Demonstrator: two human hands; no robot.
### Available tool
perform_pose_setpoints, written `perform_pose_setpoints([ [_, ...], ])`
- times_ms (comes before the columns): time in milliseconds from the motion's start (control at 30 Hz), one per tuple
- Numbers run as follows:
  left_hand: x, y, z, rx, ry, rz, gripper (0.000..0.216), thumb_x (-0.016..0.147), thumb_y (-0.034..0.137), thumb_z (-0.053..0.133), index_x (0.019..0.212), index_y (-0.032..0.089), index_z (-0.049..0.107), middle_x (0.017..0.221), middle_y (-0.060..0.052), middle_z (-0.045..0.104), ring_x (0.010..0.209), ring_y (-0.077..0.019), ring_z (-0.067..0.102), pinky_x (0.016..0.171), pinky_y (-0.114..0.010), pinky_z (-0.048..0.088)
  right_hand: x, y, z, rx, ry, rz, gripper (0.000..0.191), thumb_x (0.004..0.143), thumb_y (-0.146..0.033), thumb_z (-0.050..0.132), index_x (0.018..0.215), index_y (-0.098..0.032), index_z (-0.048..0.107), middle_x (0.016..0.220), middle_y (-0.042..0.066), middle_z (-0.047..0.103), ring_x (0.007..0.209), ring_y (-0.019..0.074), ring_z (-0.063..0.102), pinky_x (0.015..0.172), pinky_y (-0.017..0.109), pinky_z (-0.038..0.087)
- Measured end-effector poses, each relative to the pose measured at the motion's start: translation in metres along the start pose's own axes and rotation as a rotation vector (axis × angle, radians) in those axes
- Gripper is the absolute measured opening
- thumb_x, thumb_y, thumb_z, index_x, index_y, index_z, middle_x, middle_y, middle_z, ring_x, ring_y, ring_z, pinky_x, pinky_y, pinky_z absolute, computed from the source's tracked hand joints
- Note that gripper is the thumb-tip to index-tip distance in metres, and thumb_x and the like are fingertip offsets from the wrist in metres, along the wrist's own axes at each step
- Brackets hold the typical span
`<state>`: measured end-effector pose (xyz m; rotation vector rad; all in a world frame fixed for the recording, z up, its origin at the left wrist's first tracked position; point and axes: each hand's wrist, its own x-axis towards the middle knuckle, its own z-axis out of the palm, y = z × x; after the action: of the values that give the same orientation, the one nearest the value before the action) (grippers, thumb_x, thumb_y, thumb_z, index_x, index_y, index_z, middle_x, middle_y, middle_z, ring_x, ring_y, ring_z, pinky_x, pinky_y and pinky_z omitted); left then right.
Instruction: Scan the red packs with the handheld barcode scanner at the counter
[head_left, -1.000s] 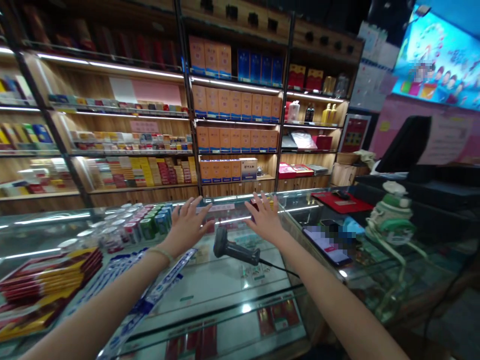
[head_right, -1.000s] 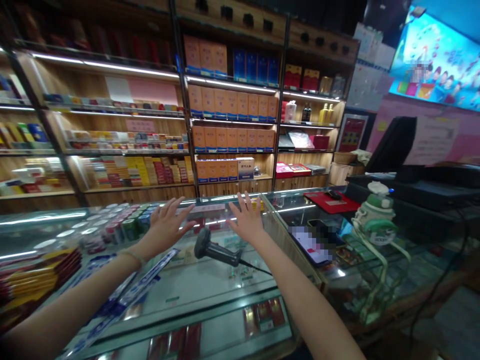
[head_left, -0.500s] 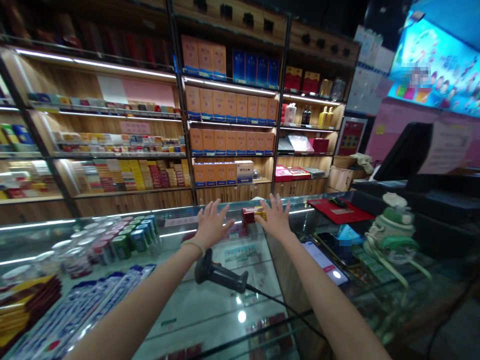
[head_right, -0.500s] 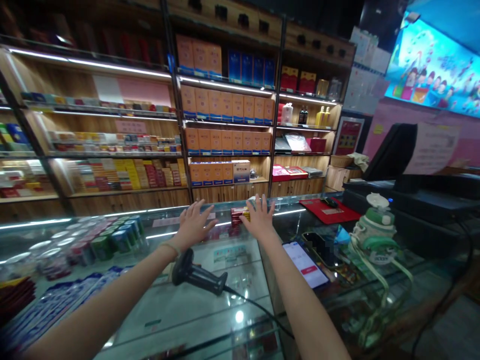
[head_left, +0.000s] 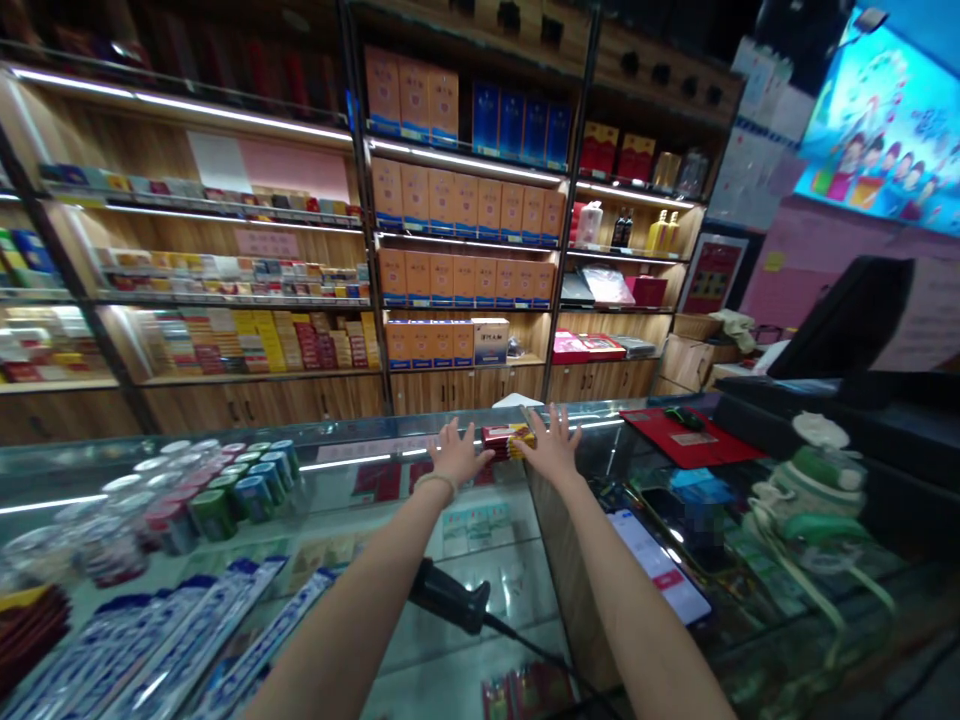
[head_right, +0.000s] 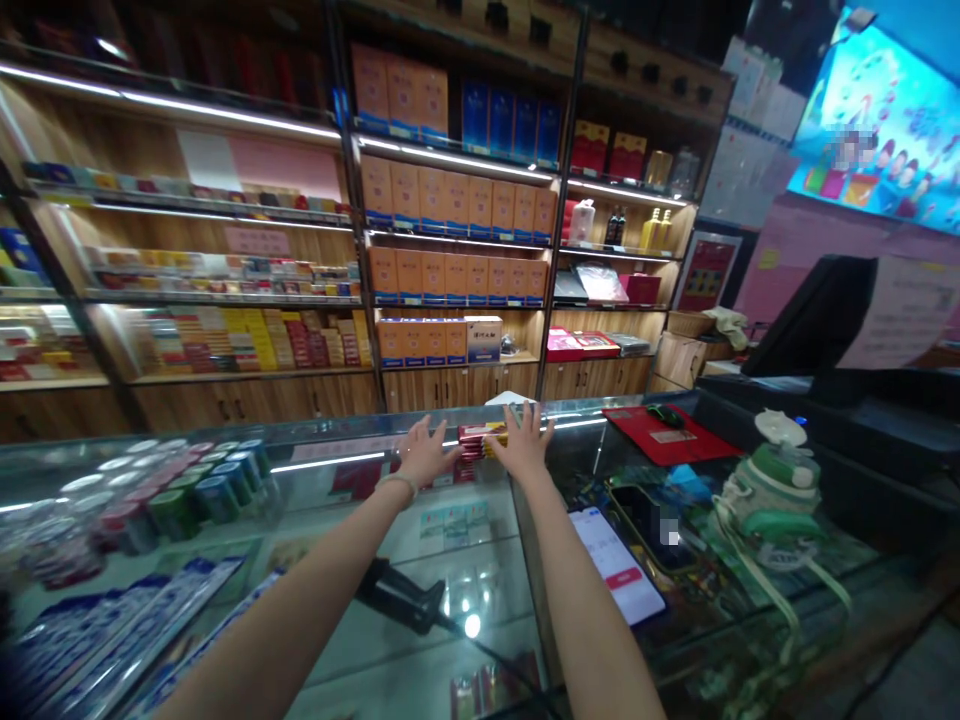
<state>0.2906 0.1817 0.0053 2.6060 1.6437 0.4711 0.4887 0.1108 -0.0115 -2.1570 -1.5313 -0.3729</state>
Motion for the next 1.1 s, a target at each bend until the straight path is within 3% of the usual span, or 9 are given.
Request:
perform_pose_setpoints([
  [167, 0.009, 0.003, 0.010, 0.032, -0.115, 0.009, 0.086, 0.091, 0.068, 0.052, 0.161, 0.020, 0.039, 0.173, -0.022, 0.020, 0.159, -0.0413, 0.020, 0.123, -0.065, 0.024, 0.003, 0.004, 0.011, 0.013, -0.141, 0.077, 0.078, 0.095, -0.069, 0.052, 0.159, -0.025, 0.043, 0.175, 0.017, 0.015, 0.162, 0.0382, 0.009, 0.123, 0.068, 0.006],
  [600, 0.011, 0.008, 0.014, 0.091, -0.241, 0.056, 0.079, 0.093, 0.066, 0.049, 0.158, 0.022, 0.043, 0.174, -0.020, 0.019, 0.161, -0.0387, 0.016, 0.125, -0.064, 0.020, 0.003, 0.008, 0.025, 0.063, -0.248, 0.107, 0.070, 0.098, -0.064, 0.049, 0.153, -0.021, 0.051, 0.175, 0.018, 0.018, 0.162, 0.0363, 0.004, 0.123, 0.067, 0.001],
  [1100, 0.004, 0.009, 0.011, 0.064, -0.251, 0.109, 0.080, 0.092, 0.069, 0.045, 0.155, 0.019, 0.045, 0.174, -0.020, 0.019, 0.161, -0.0383, 0.014, 0.125, -0.063, 0.021, 0.005, 0.006, 0.029, 0.062, -0.112, 0.085, 0.043, 0.101, -0.050, 0.053, 0.124, -0.023, 0.076, 0.163, 0.016, 0.045, 0.157, 0.0374, 0.023, 0.123, 0.068, 0.009],
])
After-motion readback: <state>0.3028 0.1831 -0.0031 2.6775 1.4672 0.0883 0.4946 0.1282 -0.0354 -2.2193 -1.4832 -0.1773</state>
